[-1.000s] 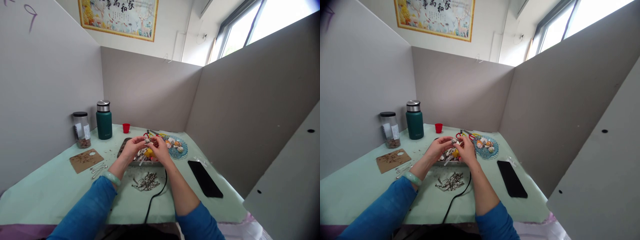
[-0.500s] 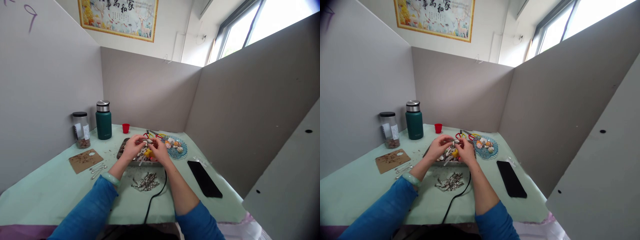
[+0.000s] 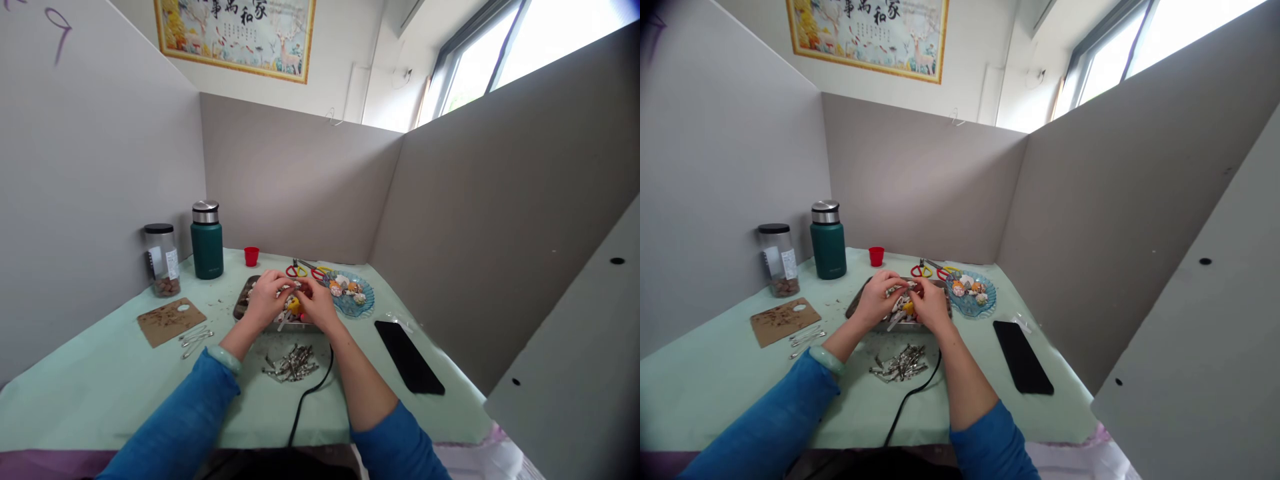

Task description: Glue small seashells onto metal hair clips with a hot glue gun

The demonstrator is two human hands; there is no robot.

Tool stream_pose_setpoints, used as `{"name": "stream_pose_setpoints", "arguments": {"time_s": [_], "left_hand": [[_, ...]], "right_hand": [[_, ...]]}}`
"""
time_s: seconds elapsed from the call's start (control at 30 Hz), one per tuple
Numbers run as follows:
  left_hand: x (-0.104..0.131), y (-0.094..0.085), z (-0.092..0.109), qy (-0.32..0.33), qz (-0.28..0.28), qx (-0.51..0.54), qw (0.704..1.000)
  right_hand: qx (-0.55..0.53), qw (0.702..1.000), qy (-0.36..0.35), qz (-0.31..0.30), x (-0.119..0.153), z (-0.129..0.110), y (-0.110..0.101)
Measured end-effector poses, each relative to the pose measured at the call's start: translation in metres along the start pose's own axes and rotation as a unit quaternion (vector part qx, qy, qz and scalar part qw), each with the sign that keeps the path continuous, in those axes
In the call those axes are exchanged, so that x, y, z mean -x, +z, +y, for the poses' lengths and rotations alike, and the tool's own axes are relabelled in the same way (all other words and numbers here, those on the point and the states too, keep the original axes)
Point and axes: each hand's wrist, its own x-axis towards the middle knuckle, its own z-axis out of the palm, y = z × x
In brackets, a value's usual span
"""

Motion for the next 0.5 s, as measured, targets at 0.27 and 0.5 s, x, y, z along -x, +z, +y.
{"name": "stream_pose_setpoints", "arguments": {"time_s": [0.27,0.5], "left_hand": [[0.0002,-0.0001,-0.0004,0.013,-0.011,-0.019,1.000],[-0.0002,-0.0008,0.0008,0.011,-0.013,-0.014,1.000]], "right_hand": [[-0.006,1.000,0.009,-0.001,-0.0004,-0.0008,0.0008],[-0.009,1.000,0.002,-0.006,0.0004,-0.0039,-0.0005]]}}
